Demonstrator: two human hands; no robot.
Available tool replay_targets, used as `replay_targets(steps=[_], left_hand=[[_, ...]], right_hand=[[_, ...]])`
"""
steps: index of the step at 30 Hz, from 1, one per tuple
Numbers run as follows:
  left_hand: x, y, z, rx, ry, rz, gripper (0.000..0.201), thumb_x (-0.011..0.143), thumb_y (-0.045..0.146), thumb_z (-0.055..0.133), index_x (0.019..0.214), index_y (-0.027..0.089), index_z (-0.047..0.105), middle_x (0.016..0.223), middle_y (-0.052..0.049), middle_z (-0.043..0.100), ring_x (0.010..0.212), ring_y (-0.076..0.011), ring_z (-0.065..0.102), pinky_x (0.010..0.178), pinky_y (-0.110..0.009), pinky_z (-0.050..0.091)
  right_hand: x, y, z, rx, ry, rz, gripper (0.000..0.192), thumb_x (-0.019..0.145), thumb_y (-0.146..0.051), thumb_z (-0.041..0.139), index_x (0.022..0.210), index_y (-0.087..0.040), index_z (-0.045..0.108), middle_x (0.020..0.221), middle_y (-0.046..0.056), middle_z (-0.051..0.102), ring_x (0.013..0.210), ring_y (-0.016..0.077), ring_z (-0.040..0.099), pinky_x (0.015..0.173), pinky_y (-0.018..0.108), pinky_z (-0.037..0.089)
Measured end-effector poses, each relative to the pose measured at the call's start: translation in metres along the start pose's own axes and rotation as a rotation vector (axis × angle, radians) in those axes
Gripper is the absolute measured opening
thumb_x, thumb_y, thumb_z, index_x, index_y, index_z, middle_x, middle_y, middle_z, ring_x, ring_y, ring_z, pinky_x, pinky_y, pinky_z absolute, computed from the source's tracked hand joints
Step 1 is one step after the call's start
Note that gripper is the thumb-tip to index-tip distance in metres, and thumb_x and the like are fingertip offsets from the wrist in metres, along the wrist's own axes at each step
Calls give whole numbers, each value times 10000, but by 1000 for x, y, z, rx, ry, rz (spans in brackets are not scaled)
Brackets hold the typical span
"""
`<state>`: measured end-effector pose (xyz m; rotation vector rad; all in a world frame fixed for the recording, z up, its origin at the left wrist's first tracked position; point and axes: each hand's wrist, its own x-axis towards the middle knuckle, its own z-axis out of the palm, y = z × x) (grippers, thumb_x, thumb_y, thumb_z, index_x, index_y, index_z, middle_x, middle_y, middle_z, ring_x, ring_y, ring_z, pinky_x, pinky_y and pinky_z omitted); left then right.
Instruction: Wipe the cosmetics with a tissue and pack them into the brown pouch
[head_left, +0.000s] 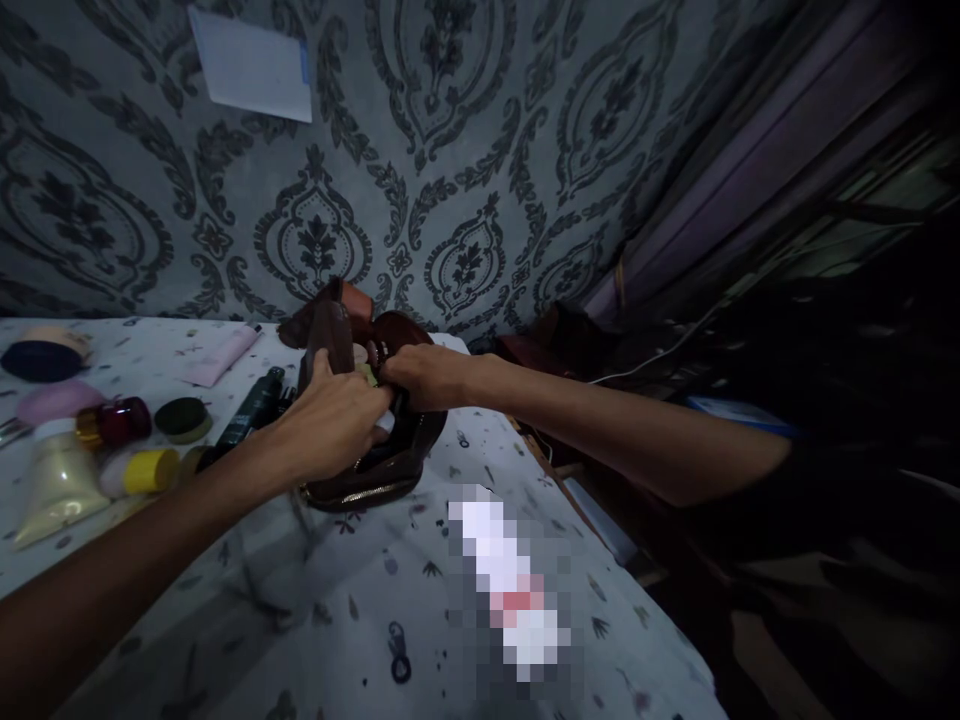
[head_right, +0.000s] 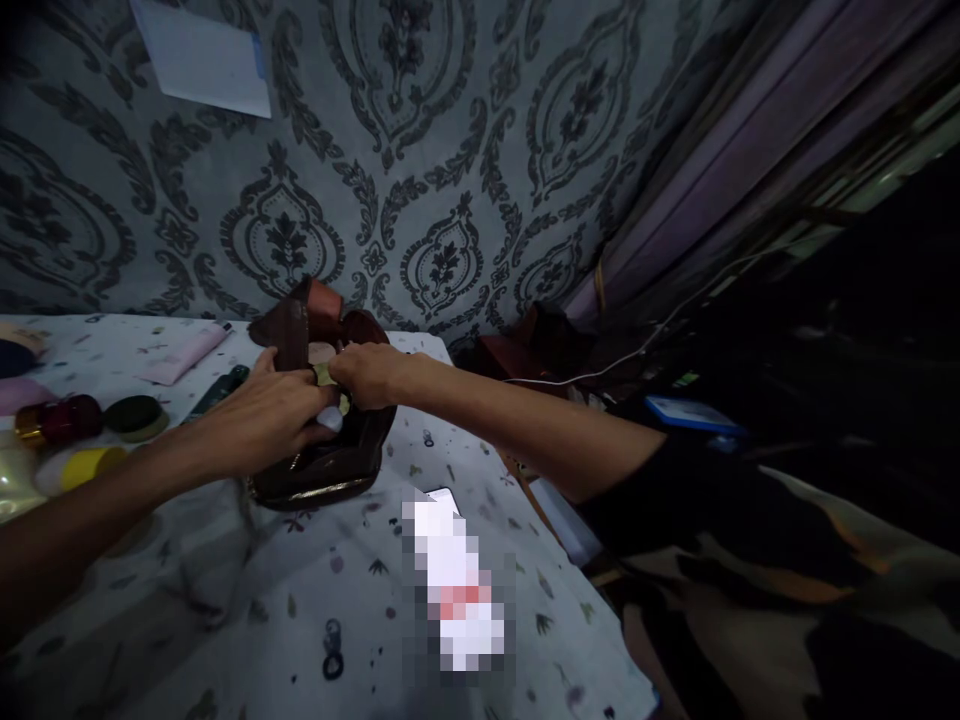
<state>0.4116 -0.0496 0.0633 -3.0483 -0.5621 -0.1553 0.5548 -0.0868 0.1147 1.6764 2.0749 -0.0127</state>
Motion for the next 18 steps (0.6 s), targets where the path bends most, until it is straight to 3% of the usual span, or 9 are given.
replay_targets(steps=[10, 18], left_hand=[[7, -2, 5, -125, 60, 2, 233, 930, 372, 512, 864, 181, 630, 829, -75, 716, 909, -322, 671, 963, -590, 320], [8, 6, 1, -93, 72, -33, 190, 914, 328, 538, 914, 167, 639, 882, -113, 728, 943, -345, 665, 946, -574, 327]], right_hand=[[3, 7, 0, 33, -1, -74, 291, 838, -135, 588, 1107, -69, 677, 1102, 181, 709, 1039, 274, 677, 761, 276, 479], [-3, 6, -11, 36, -23, -119, 334, 815, -43, 574, 1140, -58, 646, 1097, 152, 704, 1074, 248, 653, 797, 261, 458]])
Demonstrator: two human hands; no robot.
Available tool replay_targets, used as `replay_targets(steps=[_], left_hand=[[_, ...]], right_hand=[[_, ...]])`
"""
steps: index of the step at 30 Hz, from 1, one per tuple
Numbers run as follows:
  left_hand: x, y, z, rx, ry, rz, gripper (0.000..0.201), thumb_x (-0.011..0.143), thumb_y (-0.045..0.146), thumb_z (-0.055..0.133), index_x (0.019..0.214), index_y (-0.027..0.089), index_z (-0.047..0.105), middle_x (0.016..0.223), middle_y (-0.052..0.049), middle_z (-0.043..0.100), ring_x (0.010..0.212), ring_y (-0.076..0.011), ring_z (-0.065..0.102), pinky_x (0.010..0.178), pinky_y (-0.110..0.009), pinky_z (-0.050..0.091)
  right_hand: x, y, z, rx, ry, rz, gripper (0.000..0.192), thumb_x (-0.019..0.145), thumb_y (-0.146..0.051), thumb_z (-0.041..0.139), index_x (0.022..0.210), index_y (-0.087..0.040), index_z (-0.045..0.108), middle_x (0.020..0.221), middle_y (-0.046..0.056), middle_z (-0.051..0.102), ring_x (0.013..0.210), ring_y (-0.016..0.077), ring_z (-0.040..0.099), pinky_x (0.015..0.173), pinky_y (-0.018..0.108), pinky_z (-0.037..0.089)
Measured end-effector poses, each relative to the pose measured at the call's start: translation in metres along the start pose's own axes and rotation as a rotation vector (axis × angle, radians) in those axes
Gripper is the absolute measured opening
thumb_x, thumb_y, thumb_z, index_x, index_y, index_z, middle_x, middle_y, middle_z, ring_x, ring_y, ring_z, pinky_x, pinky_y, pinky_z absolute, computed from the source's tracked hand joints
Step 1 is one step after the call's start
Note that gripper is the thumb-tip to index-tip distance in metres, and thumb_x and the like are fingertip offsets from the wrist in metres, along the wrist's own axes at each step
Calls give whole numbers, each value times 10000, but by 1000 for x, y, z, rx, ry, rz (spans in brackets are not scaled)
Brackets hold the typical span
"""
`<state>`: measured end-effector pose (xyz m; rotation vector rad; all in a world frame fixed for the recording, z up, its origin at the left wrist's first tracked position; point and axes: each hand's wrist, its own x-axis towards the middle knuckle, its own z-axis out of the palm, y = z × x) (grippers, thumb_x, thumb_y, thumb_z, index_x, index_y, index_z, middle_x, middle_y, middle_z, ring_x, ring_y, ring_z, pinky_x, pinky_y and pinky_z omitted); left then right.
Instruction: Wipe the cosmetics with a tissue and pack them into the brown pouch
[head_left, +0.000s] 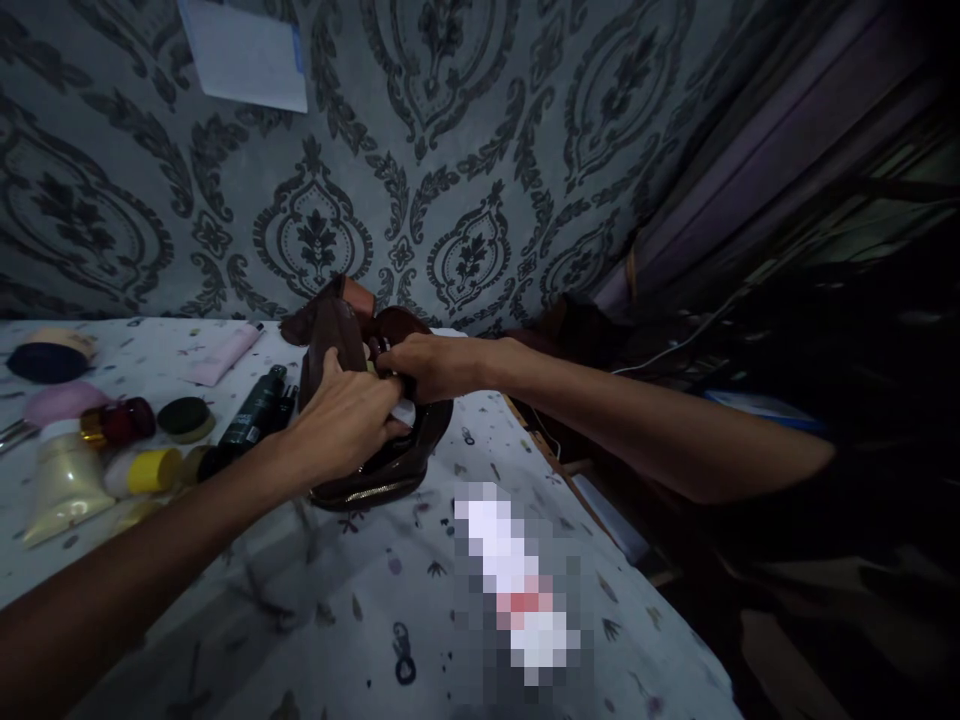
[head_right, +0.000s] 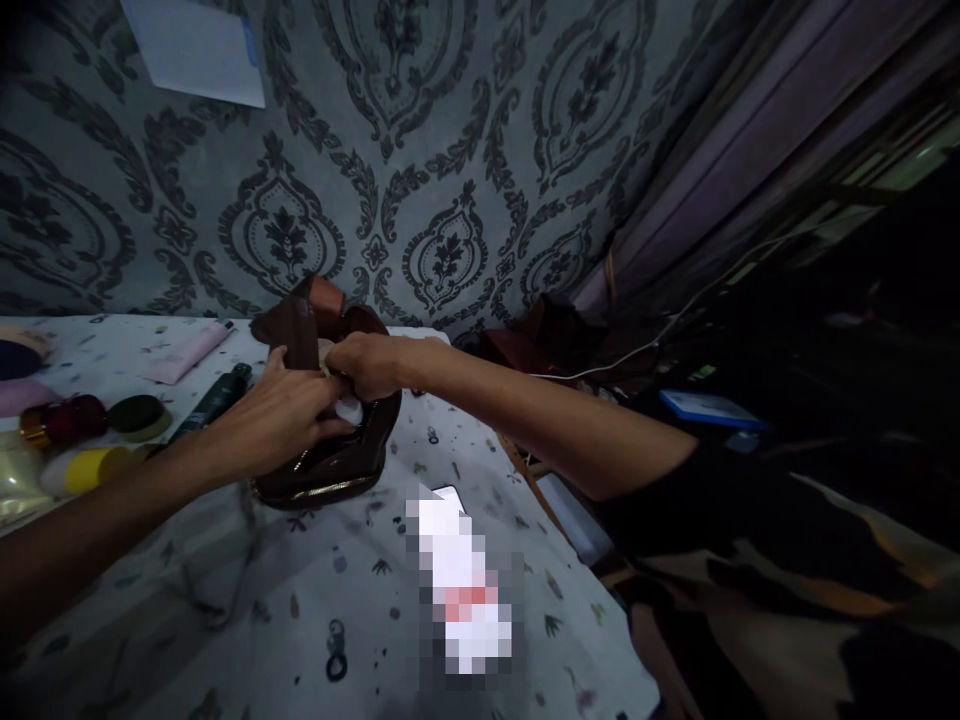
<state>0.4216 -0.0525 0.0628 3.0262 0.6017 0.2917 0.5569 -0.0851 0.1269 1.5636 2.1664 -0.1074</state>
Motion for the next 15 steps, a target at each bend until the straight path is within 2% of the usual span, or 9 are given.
replay_targets(steps=[9, 15], left_hand=[[4, 4, 9, 46, -16, 60, 191, 888, 317, 587, 926, 149, 670, 858, -119, 734, 953, -331, 666, 1004, -590, 267], [1, 6, 8, 34, -25, 39, 191, 893, 319, 579, 834, 159, 665, 812, -92, 737, 899, -304, 684, 1035, -594, 249]], right_hand=[[-1, 5, 7, 41, 73, -3, 304, 842, -82, 576, 1141, -103, 620, 1049, 124, 703, 1018, 235, 658, 763, 269, 452], [-11, 4, 10, 145, 149, -37, 438, 793, -58, 609, 1214, -117, 501, 1097, 105, 661, 985, 213, 630, 749, 269, 448]])
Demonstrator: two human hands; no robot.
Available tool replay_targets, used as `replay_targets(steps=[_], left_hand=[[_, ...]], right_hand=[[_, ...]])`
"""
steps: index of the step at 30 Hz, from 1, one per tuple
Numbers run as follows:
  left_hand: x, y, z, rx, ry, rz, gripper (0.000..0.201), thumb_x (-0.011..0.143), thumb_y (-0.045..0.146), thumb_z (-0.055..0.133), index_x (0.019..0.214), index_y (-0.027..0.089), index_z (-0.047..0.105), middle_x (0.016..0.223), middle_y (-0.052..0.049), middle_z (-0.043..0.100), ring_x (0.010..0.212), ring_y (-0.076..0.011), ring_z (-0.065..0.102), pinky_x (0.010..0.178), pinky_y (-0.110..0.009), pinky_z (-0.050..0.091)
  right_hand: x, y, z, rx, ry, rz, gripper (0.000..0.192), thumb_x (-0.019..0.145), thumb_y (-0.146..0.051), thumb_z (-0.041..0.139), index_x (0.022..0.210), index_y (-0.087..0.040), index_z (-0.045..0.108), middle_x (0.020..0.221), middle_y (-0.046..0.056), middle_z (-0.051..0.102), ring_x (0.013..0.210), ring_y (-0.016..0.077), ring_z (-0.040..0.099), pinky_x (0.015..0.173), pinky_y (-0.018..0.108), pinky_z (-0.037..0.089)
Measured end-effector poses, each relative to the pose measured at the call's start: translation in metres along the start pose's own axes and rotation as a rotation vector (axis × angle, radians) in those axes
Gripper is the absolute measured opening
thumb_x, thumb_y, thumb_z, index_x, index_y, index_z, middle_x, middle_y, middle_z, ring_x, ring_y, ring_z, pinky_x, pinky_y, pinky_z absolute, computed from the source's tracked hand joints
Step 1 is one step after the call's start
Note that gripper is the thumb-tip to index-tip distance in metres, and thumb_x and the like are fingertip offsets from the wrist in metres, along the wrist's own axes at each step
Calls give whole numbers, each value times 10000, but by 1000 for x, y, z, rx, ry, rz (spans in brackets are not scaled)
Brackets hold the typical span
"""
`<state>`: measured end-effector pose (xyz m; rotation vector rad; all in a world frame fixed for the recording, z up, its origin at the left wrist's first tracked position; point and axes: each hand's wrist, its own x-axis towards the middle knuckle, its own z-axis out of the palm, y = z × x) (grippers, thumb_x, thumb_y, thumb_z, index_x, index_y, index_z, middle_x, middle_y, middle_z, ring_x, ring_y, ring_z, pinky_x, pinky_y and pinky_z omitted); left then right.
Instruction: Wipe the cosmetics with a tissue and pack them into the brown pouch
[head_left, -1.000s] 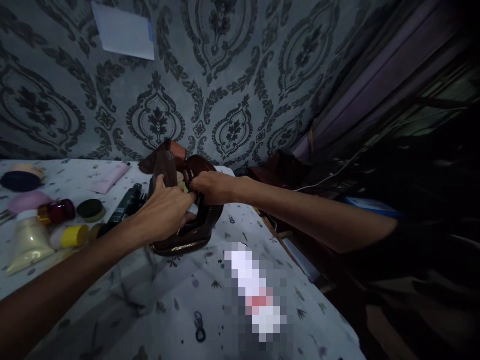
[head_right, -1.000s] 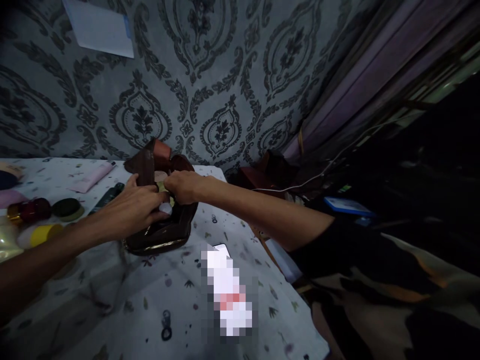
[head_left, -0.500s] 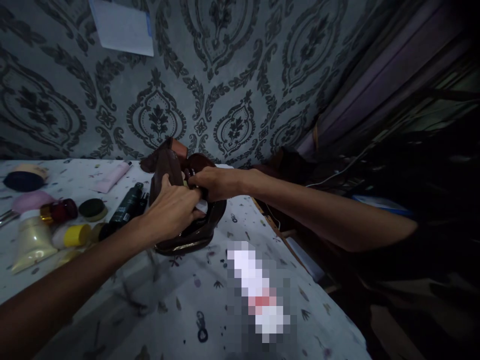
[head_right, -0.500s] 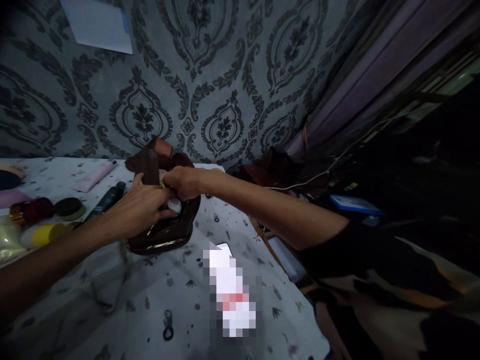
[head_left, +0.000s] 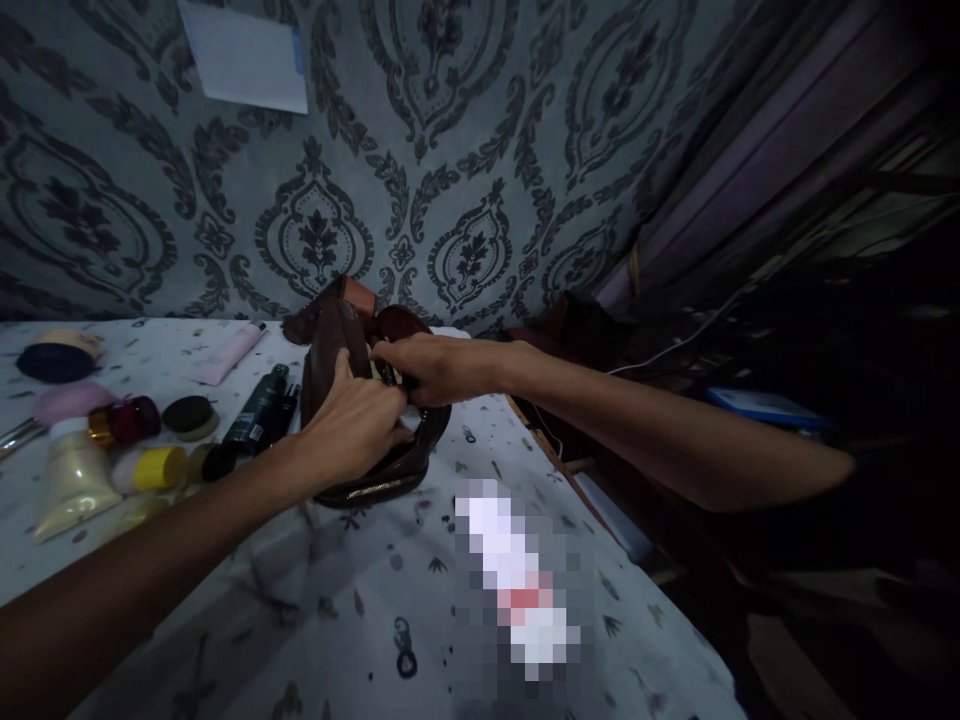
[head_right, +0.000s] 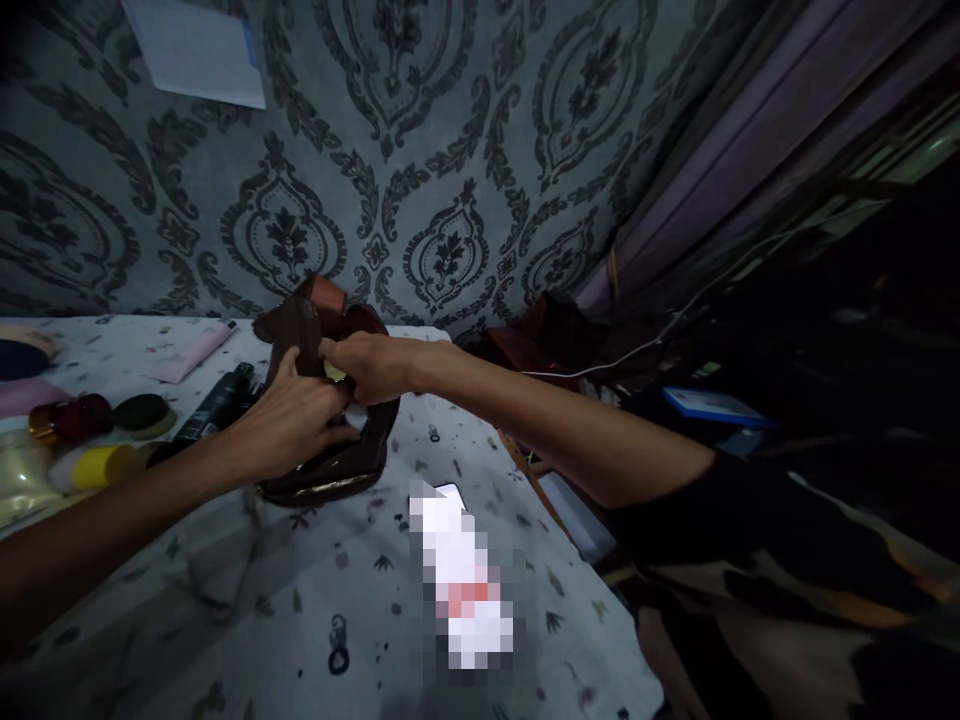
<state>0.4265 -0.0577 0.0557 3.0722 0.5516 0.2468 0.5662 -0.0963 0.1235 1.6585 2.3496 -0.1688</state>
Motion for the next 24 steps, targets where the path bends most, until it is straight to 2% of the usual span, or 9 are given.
replay_targets(steps=[4, 6, 10, 16, 18, 21, 24], left_hand=[[-4, -4, -4, -41, -34, 17, 178, 868, 280, 571, 760, 159, 645, 836, -92, 737, 929, -307, 677, 1042, -603, 241], [-4, -6, -6, -49, -71, 34, 161, 842, 210, 557, 705, 156, 622, 813, -80, 731, 889, -291, 679, 1044, -618, 223], [-2, -7, -11, -10, -156, 84, 166, 813, 147, 532, 663, 158, 603, 801, -73, 718, 879, -285, 668, 1004, -608, 266], [-6, -8, -35, 193, -237, 22, 274, 897, 187, 430, 766, 152, 668, 862, -117, 722, 841, -288, 654, 902, -539, 344], [-6, -6, -43, 301, -299, 58, 300, 899, 181, 421, 769, 136, 688, 855, -142, 729, 811, -295, 653, 913, -551, 323], [1, -3, -45, 374, -421, 130, 243, 827, 170, 507, 659, 153, 681, 771, -132, 733, 783, -285, 649, 983, -555, 262], [15, -1, -33, 312, -474, 128, 176, 671, 128, 600, 505, 189, 599, 660, -93, 708, 793, -277, 651, 974, -484, 307]], right_hand=[[-14, -11, 13, 16, 183, 64, 378, 800, -104, 621, 1154, -88, 490, 1132, 139, 615, 976, 231, 592, 782, 313, 435], [-19, -16, 21, -11, 225, 88, 311, 819, -136, 618, 1112, -92, 523, 1085, 135, 621, 966, 241, 583, 799, 333, 418], [-24, -18, 33, -83, 203, 51, 113, 873, -151, 572, 961, -107, 629, 1006, 124, 636, 993, 242, 572, 889, 353, 367], [-23, -16, 36, -125, 190, 54, 168, 906, -154, 536, 876, -112, 696, 1045, 125, 646, 1017, 251, 562, 890, 360, 349], [-22, -16, 37, -119, 205, 47, 178, 912, -162, 537, 881, -111, 704, 1065, 129, 646, 1008, 246, 562, 880, 357, 354], [-22, -15, 37, -113, 201, 42, 183, 919, -189, 552, 885, -106, 712, 1079, 136, 644, 1011, 245, 563, 882, 355, 361], [-22, -13, 39, -110, 217, 11, 171, 910, -201, 578, 901, -102, 717, 1082, 141, 641, 1034, 250, 559, 907, 363, 365]])
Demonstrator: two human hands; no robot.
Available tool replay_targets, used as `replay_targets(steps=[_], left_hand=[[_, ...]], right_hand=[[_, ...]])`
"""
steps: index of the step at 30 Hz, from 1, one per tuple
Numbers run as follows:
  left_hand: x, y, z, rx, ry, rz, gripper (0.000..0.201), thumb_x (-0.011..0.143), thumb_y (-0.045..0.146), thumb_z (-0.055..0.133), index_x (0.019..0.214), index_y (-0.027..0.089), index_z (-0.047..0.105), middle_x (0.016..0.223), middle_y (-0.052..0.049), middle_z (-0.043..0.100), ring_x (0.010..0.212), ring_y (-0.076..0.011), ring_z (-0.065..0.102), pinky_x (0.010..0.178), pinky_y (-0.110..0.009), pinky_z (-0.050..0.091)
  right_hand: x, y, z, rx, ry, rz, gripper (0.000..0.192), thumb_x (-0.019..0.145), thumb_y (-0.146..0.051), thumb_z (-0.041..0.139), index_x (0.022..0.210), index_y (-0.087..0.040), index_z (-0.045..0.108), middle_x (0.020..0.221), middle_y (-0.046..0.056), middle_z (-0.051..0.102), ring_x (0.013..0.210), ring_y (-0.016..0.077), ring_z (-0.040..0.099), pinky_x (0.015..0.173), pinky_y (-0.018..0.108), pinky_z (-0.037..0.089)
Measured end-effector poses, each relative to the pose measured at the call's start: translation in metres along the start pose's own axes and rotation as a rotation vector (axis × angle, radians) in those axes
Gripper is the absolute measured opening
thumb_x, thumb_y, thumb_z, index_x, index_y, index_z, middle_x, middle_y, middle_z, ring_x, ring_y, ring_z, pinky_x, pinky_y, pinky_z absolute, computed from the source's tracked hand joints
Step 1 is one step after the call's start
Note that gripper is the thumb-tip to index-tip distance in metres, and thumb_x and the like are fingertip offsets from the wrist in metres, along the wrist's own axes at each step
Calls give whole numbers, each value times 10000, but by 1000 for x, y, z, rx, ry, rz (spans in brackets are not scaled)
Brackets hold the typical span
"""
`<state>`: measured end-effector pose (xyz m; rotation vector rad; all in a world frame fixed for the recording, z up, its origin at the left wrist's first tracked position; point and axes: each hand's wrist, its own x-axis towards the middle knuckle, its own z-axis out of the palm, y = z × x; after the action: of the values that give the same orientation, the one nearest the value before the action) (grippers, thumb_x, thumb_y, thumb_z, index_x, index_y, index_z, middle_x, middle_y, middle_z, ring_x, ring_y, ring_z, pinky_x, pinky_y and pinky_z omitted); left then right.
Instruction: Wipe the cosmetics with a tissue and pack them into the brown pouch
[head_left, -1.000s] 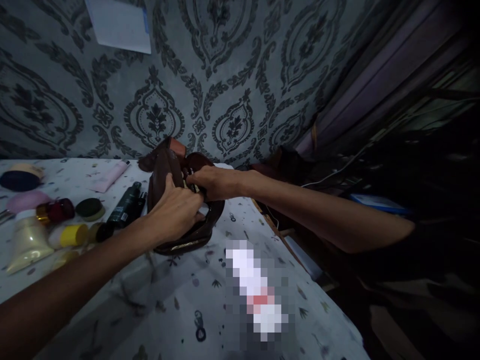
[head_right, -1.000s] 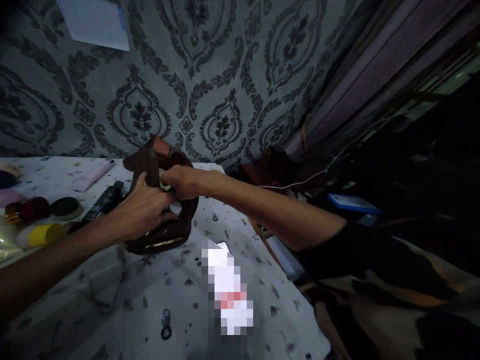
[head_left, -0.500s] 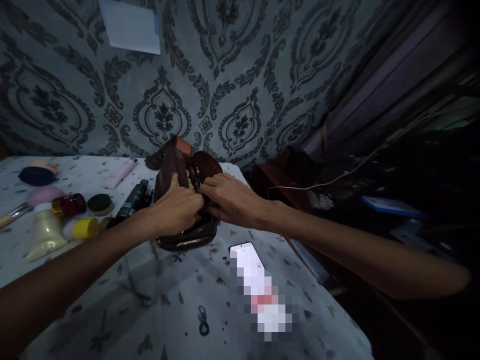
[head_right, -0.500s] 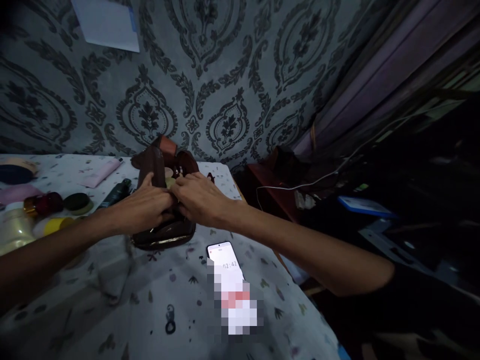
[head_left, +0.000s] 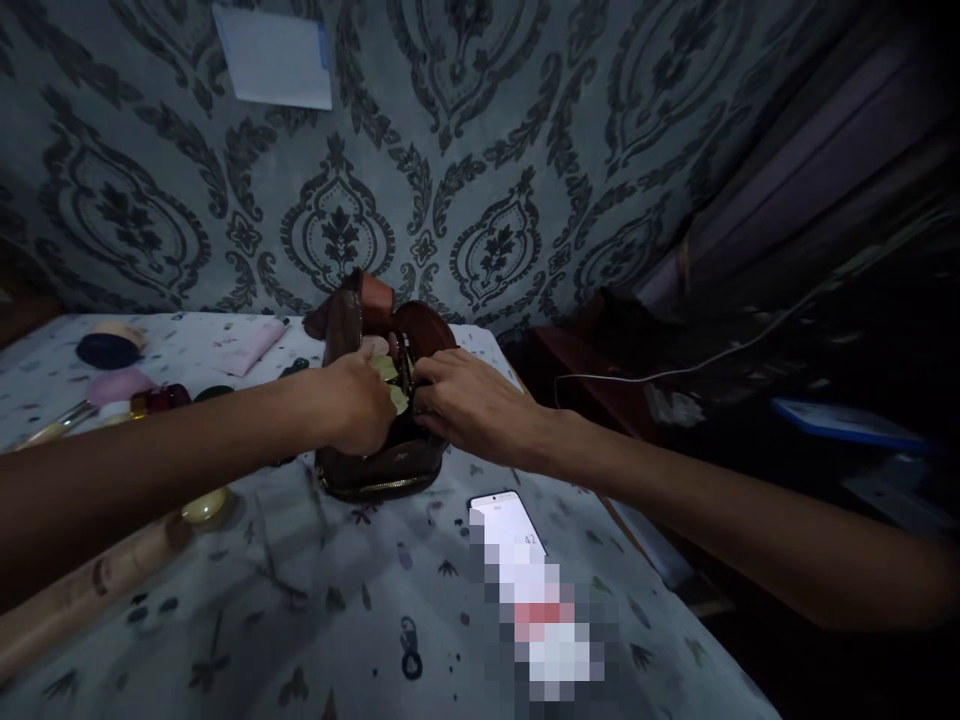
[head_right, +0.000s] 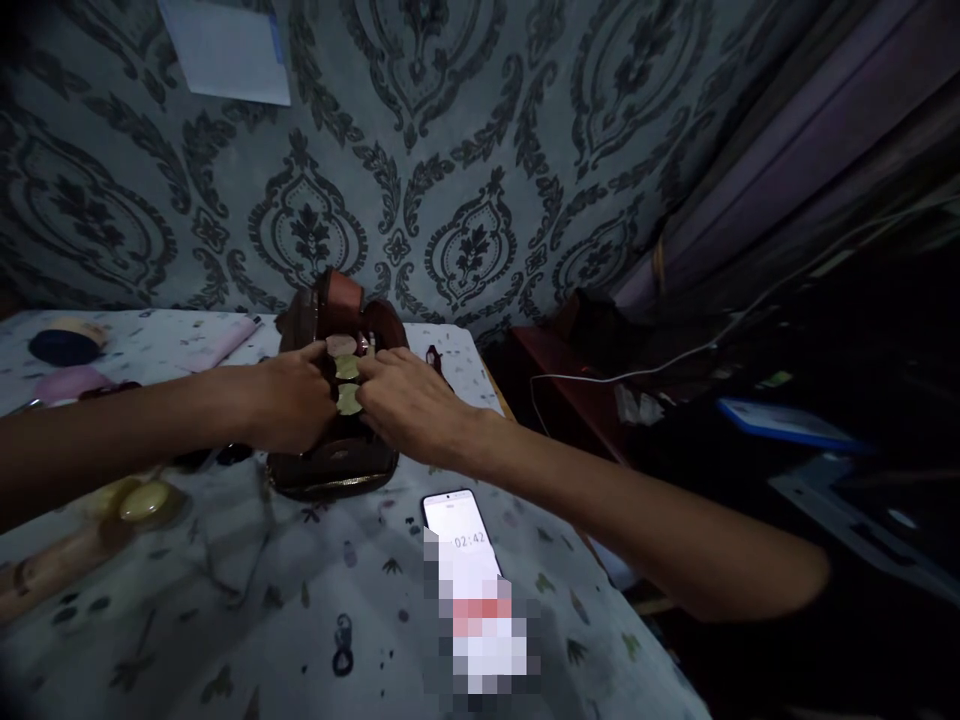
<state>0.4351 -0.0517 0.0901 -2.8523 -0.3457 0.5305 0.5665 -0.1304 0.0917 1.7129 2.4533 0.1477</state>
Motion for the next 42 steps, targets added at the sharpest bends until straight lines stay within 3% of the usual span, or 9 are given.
replay_targets(steps=[3, 6, 11, 16, 23, 32, 42], left_hand=[[19, 1, 12, -142, -32, -26, 204, 530, 105, 643, 414, 204, 507, 596, -75, 684, 822, -307, 660, 870, -425, 392], [26, -1, 22, -204, -55, 15, 251, 511, 76, 633, 384, 205, 459, 616, -88, 695, 827, -328, 674, 802, -409, 419], [21, -3, 21, -111, -127, 56, 160, 634, 90, 599, 566, 218, 665, 742, -101, 753, 815, -308, 694, 768, -391, 443], [20, 4, 15, -51, -200, 76, 237, 784, 119, 541, 816, 186, 766, 925, -154, 771, 846, -322, 714, 692, -387, 472], [20, 5, 17, -96, -113, 38, 218, 793, 111, 576, 825, 204, 771, 903, -116, 782, 899, -285, 720, 784, -361, 497], [17, 1, 23, -125, -120, 41, 207, 843, 182, 574, 892, 168, 774, 929, -154, 773, 893, -285, 719, 737, -333, 494], [22, 1, 27, -147, -32, 42, 158, 778, 183, 620, 821, 180, 772, 934, -151, 769, 910, -302, 698, 801, -364, 492]], right_hand=[[-2, 2, 2, 12, 30, -32, 173, 912, -213, 584, 912, -108, 721, 1083, 135, 636, 1043, 249, 550, 925, 368, 362], [-4, 3, 4, 11, 35, -37, 185, 922, -223, 573, 915, -111, 720, 1080, 132, 628, 1031, 248, 542, 918, 371, 357], [-5, 5, 5, 26, 59, -53, 192, 935, -204, 540, 932, -123, 714, 1058, 130, 625, 1017, 246, 532, 895, 370, 350], [-4, 7, 7, 28, 68, -67, 180, 933, -216, 541, 917, -135, 701, 1048, 120, 636, 992, 239, 540, 885, 360, 353], [-9, 1, 7, -75, 84, 82, 198, 933, -262, 554, 1006, -126, 677, 1044, 140, 670, 1092, 291, 557, 1078, 529, 211], [-6, -6, 11, -53, 80, 93, 208, 908, -214, 577, 1054, -105, 677, 1094, 153, 679, 1145, 293, 560, 1037, 448, 306], [-7, -12, 8, -98, 55, 121, 233, 937, -236, 546, 1105, -116, 653, 1116, 148, 657, 1174, 283, 536, 1061, 466, 268]])
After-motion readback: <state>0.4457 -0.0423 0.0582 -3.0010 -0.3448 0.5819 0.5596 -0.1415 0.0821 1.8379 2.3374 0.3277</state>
